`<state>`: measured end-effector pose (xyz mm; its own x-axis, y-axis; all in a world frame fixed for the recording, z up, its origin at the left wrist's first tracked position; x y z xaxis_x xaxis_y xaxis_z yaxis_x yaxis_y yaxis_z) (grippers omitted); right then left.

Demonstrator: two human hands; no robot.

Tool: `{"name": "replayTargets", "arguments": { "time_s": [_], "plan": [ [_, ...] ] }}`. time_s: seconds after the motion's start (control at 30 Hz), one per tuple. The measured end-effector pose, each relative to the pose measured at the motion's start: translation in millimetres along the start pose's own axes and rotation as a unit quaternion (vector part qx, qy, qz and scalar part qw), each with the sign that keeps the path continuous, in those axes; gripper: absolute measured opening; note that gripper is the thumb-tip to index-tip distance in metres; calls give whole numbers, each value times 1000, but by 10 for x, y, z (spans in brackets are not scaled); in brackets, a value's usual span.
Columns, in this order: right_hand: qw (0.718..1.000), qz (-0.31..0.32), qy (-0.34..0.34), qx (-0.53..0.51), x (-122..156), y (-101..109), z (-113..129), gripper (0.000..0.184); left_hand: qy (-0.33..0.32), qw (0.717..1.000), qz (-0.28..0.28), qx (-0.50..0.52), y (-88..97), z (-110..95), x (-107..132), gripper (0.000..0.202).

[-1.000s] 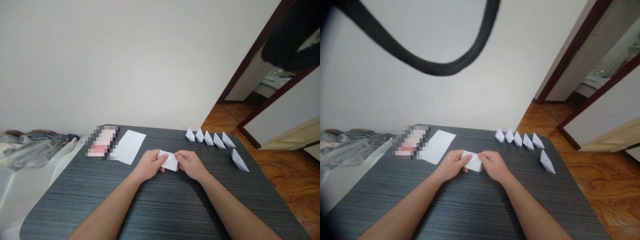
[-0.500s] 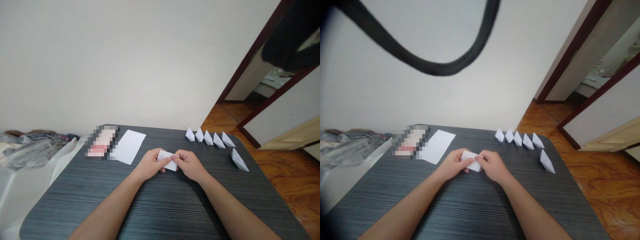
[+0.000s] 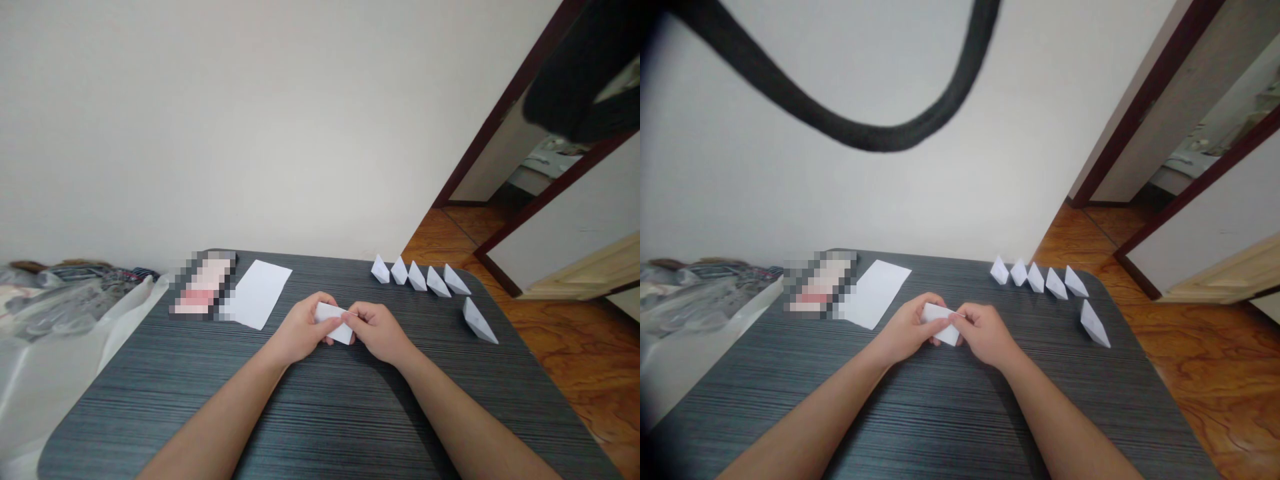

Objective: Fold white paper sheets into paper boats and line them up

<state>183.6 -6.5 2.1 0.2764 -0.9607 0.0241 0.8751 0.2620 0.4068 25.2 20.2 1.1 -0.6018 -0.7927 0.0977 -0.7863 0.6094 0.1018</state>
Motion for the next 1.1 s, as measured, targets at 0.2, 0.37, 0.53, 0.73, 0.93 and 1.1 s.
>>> {"name": "replayTargets", "arguments": {
  "time_s": [0.2, 0.37, 0.53, 0.73, 0.93, 1.1],
  "plan": [
    [1000, -3, -1, -19, -19, 8, -63, 27, -9, 1000, 20, 4, -3, 41, -1, 22],
    [999, -6, -4, -32, -26, 20, -97, 27, -14, 1000, 4, 4, 3, 37, -15, 22],
    [999, -15, -7, -41, -18, 44, -107, 27, -25, 999, 14, 13, 0, -32, -1, 16],
    [997, -4, -26, -73, -27, 16, -108, 22, -30, 999, 11, 10, -2, -64, 25, 18],
    [998, 21, -20, -47, -9, 10, -35, 20, -17, 999, 18, -21, -5, -2, 15, 25],
    [999, 12, -28, -43, -15, 37, -37, 23, -15, 999, 20, -23, 7, 8, 6, 26]
  ]
}}
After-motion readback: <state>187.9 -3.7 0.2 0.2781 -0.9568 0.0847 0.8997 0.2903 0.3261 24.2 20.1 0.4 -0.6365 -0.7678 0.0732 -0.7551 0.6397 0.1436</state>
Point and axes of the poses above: each hand's wrist, its own x-axis away from the middle knuckle, its own y-axis out of the back of the hand, z = x × y, the point moved 3 cm from there along -x, towards the middle knuckle, and after that the axes turned 6 degrees about z, right-handed, at the moved point
